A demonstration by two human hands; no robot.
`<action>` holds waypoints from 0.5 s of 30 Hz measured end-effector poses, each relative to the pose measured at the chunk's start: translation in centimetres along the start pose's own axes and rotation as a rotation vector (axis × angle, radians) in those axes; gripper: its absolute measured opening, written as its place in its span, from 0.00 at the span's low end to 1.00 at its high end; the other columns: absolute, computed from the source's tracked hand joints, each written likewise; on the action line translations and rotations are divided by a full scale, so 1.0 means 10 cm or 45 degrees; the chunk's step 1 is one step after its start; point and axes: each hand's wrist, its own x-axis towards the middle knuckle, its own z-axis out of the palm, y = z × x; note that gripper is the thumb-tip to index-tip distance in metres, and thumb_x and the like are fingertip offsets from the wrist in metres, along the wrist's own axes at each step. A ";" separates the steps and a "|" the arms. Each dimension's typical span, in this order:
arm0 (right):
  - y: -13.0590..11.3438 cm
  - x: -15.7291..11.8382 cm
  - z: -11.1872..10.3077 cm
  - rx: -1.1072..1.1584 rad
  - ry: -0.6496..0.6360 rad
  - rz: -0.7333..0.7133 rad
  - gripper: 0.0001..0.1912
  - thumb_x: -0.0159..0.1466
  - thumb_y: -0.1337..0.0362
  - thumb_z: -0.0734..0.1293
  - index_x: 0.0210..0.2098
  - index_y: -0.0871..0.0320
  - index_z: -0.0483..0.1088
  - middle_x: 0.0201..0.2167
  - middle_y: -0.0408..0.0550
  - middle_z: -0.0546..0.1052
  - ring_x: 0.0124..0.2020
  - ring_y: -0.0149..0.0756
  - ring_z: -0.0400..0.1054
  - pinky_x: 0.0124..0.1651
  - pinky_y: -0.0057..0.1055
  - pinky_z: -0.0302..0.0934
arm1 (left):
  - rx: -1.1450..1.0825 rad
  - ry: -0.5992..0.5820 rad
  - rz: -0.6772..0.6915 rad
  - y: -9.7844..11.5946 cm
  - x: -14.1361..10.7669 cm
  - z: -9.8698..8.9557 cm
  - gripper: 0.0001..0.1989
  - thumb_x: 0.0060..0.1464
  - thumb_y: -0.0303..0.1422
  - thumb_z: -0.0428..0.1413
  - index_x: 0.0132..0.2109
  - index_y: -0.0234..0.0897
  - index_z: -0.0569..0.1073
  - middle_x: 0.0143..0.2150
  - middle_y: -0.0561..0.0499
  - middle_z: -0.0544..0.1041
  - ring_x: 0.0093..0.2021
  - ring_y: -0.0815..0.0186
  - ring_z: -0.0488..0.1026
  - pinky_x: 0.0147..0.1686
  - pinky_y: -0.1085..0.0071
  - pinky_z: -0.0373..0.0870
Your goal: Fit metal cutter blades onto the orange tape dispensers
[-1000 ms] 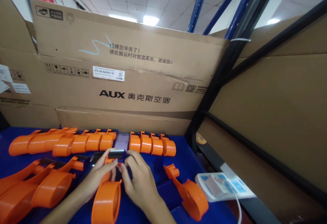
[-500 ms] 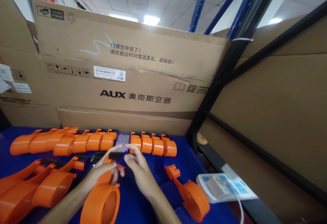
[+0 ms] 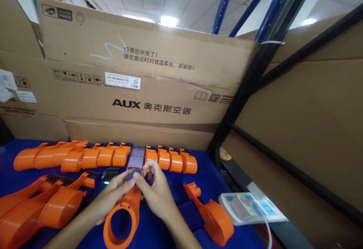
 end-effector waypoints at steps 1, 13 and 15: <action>0.00 0.00 0.01 -0.018 0.000 -0.008 0.15 0.65 0.50 0.70 0.39 0.53 0.64 0.32 0.40 0.68 0.33 0.34 0.64 0.34 0.27 0.63 | -0.006 -0.003 -0.006 -0.01 0.01 0.00 0.25 0.56 0.40 0.64 0.59 0.39 0.74 0.54 0.42 0.80 0.55 0.51 0.76 0.54 0.59 0.72; -0.19 -0.08 -0.55 -0.866 -0.223 -0.081 0.12 0.72 0.60 0.60 0.51 0.49 0.71 0.49 0.48 0.74 0.55 0.46 0.65 0.61 0.49 0.56 | -0.378 0.188 -0.184 0.07 0.08 -0.18 0.27 0.56 0.47 0.60 0.53 0.29 0.76 0.43 0.35 0.84 0.38 0.50 0.83 0.35 0.62 0.78; -0.21 -0.14 -0.71 -1.166 -0.326 -0.042 0.11 0.68 0.66 0.62 0.45 0.50 0.73 0.47 0.50 0.74 0.52 0.49 0.64 0.58 0.52 0.57 | -0.464 0.186 -0.177 0.09 0.09 -0.20 0.25 0.58 0.46 0.58 0.53 0.29 0.76 0.42 0.36 0.84 0.38 0.51 0.83 0.36 0.63 0.78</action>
